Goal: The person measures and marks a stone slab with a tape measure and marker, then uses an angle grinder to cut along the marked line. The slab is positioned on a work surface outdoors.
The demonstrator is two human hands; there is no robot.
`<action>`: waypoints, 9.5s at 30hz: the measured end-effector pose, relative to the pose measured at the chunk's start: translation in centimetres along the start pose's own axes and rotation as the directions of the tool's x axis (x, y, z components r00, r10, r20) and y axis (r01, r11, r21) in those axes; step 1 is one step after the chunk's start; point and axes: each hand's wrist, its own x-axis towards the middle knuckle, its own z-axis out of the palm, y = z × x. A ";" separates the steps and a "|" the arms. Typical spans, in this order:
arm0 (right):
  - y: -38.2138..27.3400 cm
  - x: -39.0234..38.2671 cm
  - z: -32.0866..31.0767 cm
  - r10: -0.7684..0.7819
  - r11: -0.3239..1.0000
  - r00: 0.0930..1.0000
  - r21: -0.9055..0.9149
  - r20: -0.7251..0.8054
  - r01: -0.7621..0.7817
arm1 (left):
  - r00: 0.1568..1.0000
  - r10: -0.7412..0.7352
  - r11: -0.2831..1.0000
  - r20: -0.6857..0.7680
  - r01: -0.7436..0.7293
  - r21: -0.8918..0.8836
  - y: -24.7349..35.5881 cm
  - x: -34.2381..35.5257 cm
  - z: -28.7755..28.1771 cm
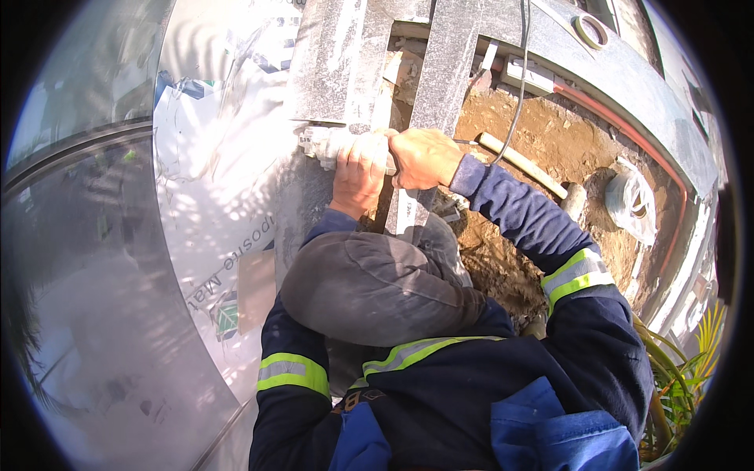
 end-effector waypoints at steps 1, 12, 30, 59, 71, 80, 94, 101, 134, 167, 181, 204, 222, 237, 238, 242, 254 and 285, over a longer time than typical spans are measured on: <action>-0.2 0.0 -0.3 0.012 1.000 1.000 0.003 0.017 -0.012 | 1.000 -0.003 1.000 -0.010 0.003 -0.005 -0.1 0.0 0.2; 1.0 -0.8 1.0 -0.013 0.999 0.999 -0.030 -0.047 0.012 | 1.000 0.023 1.000 0.011 -0.023 -0.011 0.7 0.4 -0.3; -3.4 0.6 0.3 -0.131 0.983 0.955 0.087 -0.265 0.159 | 0.996 -0.073 0.983 -0.054 0.081 0.165 -1.0 -3.8 -7.8; -8.3 -7.9 -2.6 0.043 0.840 0.897 0.502 -0.440 0.205 | 0.425 -0.866 0.462 0.263 0.882 0.094 7.9 -23.0 -11.9; -5.9 -8.0 -0.9 0.135 0.829 0.868 0.535 -0.478 0.166 | 0.473 -0.857 0.506 0.202 0.848 0.160 8.3 -24.0 -11.0; -4.9 -7.7 0.2 0.187 0.805 0.874 0.579 -0.448 0.125 | 0.424 -0.848 0.486 0.318 0.862 0.144 7.4 -23.6 -12.2; -4.4 -7.8 -0.2 0.229 0.805 0.877 0.588 -0.423 0.074 | 0.367 -0.839 0.412 0.402 0.911 0.027 6.2 -22.8 -13.1; -3.5 -7.0 0.4 0.223 0.810 0.878 0.581 -0.424 0.075 | 0.398 -0.868 0.458 0.298 0.874 0.166 7.5 -22.8 -12.4; -7.0 -0.5 3.2 0.129 0.955 0.897 0.296 -0.423 0.002 | 0.460 -0.638 -0.572 0.618 0.255 -0.780 -2.3 1.2 -7.8; 23.9 -17.0 -13.0 0.271 0.652 0.304 -0.058 -0.913 -0.756 | 0.260 -0.803 0.055 0.537 0.929 -0.367 -8.7 -19.1 -11.2; 30.0 -15.9 -11.4 0.224 0.633 0.475 -0.244 -0.851 -0.734 | 0.174 -0.853 0.088 0.492 0.977 -0.193 -6.8 -25.1 -15.3; 34.6 -15.9 -13.5 0.365 0.700 0.537 -0.156 -0.761 -0.697 | 0.233 -0.833 0.241 0.502 0.969 -0.049 -7.5 -24.2 -15.7; 30.9 -19.3 -11.6 0.358 0.613 0.300 -0.020 -0.884 -0.790 | 0.207 -0.886 0.204 0.415 0.978 -0.051 -6.2 -29.7 -17.0; 1.6 -12.3 -18.8 -0.400 0.902 -0.124 -0.414 -0.908 0.120 | 0.249 -0.889 0.246 0.385 0.968 -0.057 -7.4 -28.8 -18.2; -0.6 -11.8 -19.8 -0.397 0.889 -0.119 -0.413 -0.910 0.197 | 0.266 -0.894 0.262 0.361 0.963 -0.059 -6.9 -28.9 -18.5; -6.5 -9.8 -19.0 -0.368 0.898 0.138 -0.313 -0.920 0.309 | 0.223 -0.857 0.146 0.465 0.970 -0.195 -6.2 -28.0 -18.1; -26.0 -4.2 0.2 -0.609 0.701 0.408 -0.220 -0.681 0.678 | 0.496 -0.817 0.459 0.294 0.868 -0.190 -10.2 -26.4 -25.1; -53.1 -15.5 19.3 -0.837 0.540 0.509 -0.454 -0.202 0.708 | 0.106 -0.907 0.095 0.407 0.994 -0.048 -1.1 -40.5 -16.3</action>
